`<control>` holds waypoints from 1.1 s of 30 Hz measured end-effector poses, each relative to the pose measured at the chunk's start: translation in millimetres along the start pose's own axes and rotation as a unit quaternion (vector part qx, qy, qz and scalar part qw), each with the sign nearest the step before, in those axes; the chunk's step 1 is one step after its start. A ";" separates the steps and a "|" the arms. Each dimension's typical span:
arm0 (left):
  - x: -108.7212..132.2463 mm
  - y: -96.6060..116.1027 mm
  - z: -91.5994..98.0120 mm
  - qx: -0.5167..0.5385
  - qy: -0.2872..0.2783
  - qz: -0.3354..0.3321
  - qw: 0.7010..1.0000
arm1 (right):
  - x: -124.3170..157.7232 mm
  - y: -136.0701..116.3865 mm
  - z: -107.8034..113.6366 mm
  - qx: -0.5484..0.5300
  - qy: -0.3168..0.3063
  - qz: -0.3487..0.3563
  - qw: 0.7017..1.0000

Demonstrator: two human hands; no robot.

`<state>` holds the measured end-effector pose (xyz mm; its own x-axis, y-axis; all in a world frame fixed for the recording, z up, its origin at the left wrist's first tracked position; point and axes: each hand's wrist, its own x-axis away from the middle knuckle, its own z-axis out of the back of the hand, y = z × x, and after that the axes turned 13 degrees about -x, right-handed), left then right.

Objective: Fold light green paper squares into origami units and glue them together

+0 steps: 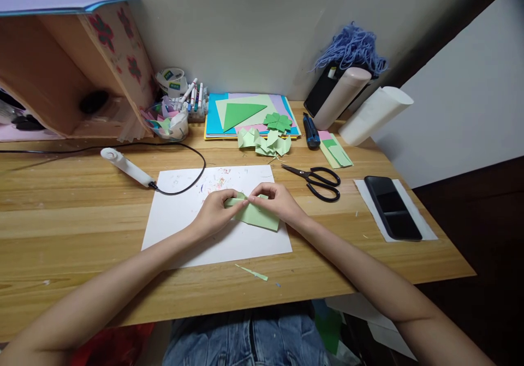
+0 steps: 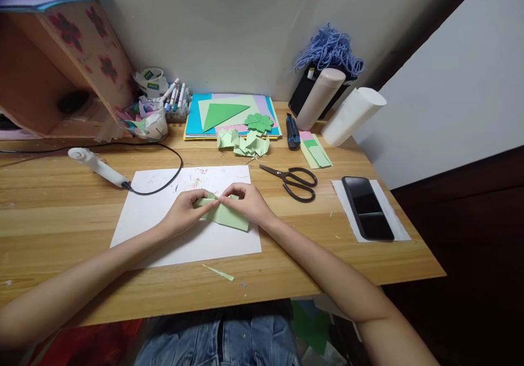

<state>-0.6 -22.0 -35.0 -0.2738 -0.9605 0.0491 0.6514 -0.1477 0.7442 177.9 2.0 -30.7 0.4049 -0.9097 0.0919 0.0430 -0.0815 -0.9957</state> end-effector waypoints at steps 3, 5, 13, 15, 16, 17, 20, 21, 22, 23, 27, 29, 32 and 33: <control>-0.1 -1.5 -1.2 -0.019 -0.005 -0.009 1.000 | 0.1 0.9 -1.2 -0.033 -0.009 -0.002 0.999; -0.1 -1.4 -1.3 -0.022 -0.016 -0.015 1.000 | 0.5 2.7 -1.9 -0.042 -0.008 -0.009 0.999; -1.9 1.4 5.1 0.035 -0.017 0.018 0.999 | -0.3 7.1 -0.8 -0.065 0.000 0.008 0.998; -2.5 1.5 5.6 0.048 -0.019 0.024 0.998 | -0.4 6.6 -0.9 -0.067 -0.007 0.005 0.998; -2.7 1.5 5.6 0.054 -0.021 0.027 0.998 | -0.3 6.4 -1.1 -0.068 -0.011 0.002 0.998; -2.8 1.5 5.4 0.059 -0.023 0.028 0.998 | -0.1 6.3 -1.4 -0.067 -0.013 -0.001 0.998; -2.5 1.7 5.1 0.066 -0.029 0.023 0.997 | 0.2 6.8 -2.1 -0.060 -0.009 -0.007 0.998; -2.3 1.8 5.2 0.067 -0.031 0.022 0.997 | 0.1 7.0 -2.0 -0.056 -0.006 -0.005 0.998; -2.1 1.9 5.5 0.068 -0.034 0.022 0.997 | -0.1 7.3 -1.6 -0.052 -0.002 -0.002 0.999; -1.9 2.0 5.9 0.069 -0.036 0.024 0.997 | -0.4 7.5 -1.0 -0.051 -0.001 0.002 0.999; -2.0 1.9 7.4 0.062 -0.031 0.037 0.997 | -1.5 7.4 2.9 -0.044 -0.022 -0.006 0.999; -2.5 1.9 7.8 0.053 -0.020 0.038 0.998 | -1.4 7.1 4.1 -0.022 -0.033 -0.008 0.999; -3.1 2.6 8.5 0.044 -0.008 0.029 0.999 | -0.4 7.3 3.8 0.024 -0.030 0.000 0.999; -3.1 3.0 8.7 0.043 -0.005 0.026 0.999 | -0.1 7.6 3.5 0.032 -0.028 0.000 0.999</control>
<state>-4.0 -17.4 -27.1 -0.2487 -0.9639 0.0949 0.6016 -0.0769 0.7951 181.4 2.9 -38.2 0.4558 -0.8850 0.0948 0.1003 -0.0548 -0.9935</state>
